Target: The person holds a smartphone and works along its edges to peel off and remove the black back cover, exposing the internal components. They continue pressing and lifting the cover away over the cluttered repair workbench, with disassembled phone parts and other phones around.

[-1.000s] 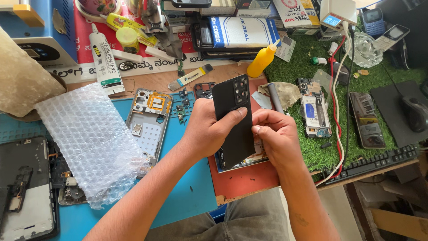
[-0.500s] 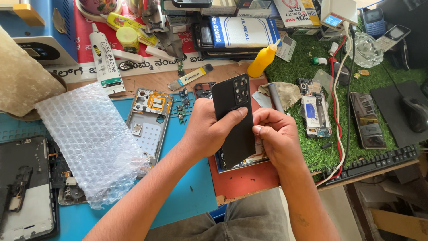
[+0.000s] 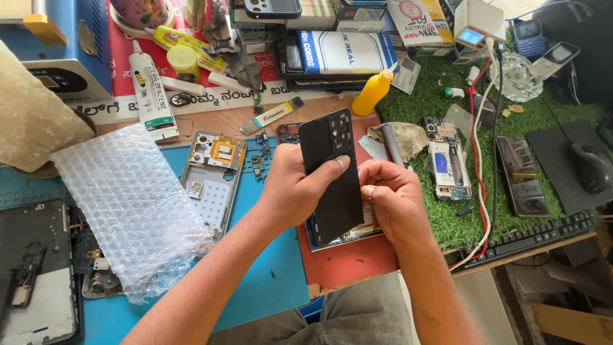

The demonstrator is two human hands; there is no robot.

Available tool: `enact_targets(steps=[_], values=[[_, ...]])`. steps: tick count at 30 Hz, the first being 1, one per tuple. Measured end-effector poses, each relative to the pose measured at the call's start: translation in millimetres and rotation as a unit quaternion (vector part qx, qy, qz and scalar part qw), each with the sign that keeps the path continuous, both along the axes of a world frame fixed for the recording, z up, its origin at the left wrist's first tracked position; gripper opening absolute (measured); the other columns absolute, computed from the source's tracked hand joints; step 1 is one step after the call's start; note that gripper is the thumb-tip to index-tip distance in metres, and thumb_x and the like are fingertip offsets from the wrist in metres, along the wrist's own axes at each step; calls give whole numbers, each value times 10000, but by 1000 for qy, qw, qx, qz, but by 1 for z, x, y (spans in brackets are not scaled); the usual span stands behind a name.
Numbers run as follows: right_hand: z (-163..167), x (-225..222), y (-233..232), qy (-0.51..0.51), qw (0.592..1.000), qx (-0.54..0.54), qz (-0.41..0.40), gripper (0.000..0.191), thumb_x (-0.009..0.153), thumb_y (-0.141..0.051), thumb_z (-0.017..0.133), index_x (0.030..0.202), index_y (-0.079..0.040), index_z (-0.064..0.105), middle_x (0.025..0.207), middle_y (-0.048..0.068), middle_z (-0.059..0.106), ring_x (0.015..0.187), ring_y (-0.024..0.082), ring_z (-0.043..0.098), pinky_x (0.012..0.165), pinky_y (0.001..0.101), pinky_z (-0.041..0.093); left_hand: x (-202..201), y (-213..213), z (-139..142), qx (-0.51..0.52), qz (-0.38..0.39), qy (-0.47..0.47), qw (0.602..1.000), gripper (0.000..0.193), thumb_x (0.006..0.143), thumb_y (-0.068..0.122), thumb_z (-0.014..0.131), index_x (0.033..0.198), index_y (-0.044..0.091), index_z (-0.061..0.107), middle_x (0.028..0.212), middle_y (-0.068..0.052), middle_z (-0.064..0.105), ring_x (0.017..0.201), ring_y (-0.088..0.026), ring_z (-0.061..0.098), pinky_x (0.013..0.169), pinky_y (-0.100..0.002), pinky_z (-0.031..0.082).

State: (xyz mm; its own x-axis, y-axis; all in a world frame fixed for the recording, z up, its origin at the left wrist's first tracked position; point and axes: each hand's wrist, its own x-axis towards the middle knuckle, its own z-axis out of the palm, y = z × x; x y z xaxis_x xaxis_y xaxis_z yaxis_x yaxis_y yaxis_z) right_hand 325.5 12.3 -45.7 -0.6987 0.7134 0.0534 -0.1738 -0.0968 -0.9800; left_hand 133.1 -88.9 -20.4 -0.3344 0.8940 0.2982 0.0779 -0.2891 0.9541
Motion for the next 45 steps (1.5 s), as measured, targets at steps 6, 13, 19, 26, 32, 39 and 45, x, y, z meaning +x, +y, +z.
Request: enact_targets(steps=[6, 13, 19, 26, 32, 39, 45], values=[[-1, 1, -1, -76, 994, 69, -41, 96, 881, 29, 673, 973, 41, 698, 864, 13, 683, 706, 53, 599, 633, 204, 487, 0, 0, -1, 21, -3, 5, 1000, 193, 952, 168, 665, 839, 11, 670, 646, -33, 649, 576, -79, 587, 516, -296, 478], [3, 0, -4, -86, 988, 120, -35, 107, 883, 31, 694, 989, 41, 699, 856, 13, 685, 690, 46, 615, 621, 193, 507, -3, 0, 0, 2, 0, 29, 1000, 193, 935, 182, 667, 843, 13, 678, 649, -52, 680, 567, -100, 651, 516, -299, 510], [6, -4, -9, -116, 976, 169, -79, 90, 870, 44, 681, 954, 47, 713, 832, 17, 692, 696, 48, 634, 632, 192, 525, -2, 0, -1, -3, 5, 38, 999, 198, 931, 184, 679, 836, 9, 680, 637, -56, 663, 552, -118, 633, 512, -300, 497], [11, -4, -9, 1, 991, 131, -14, 165, 942, 10, 594, 1034, 75, 714, 983, 65, 706, 866, 79, 631, 795, 213, 505, -2, 3, -6, -10, -11, -92, 996, 208, 939, 177, 691, 819, 7, 688, 677, 19, 637, 630, -34, 557, 523, -269, 456], [9, -1, -8, -44, 992, 119, -14, 127, 915, 14, 629, 991, 81, 704, 938, 56, 689, 793, 78, 614, 702, 213, 493, -2, 3, -8, -13, -13, -106, 994, 198, 926, 176, 691, 822, 8, 699, 685, 30, 661, 635, -25, 580, 526, -263, 475], [12, 0, -6, -114, 981, 156, -3, 92, 898, 0, 641, 929, 56, 707, 798, 25, 660, 651, 70, 583, 582, 220, 464, -3, 2, -5, 0, -17, -39, 999, 202, 939, 176, 684, 832, 4, 682, 653, -7, 654, 599, -45, 587, 515, -278, 491], [18, -6, -10, -133, 957, 256, -20, 88, 875, 2, 635, 917, 42, 701, 792, 19, 666, 657, 67, 595, 593, 215, 475, -3, 2, -4, 10, -2, 4, 1000, 196, 932, 174, 685, 838, 2, 675, 648, -25, 662, 584, -62, 616, 524, -281, 500]])
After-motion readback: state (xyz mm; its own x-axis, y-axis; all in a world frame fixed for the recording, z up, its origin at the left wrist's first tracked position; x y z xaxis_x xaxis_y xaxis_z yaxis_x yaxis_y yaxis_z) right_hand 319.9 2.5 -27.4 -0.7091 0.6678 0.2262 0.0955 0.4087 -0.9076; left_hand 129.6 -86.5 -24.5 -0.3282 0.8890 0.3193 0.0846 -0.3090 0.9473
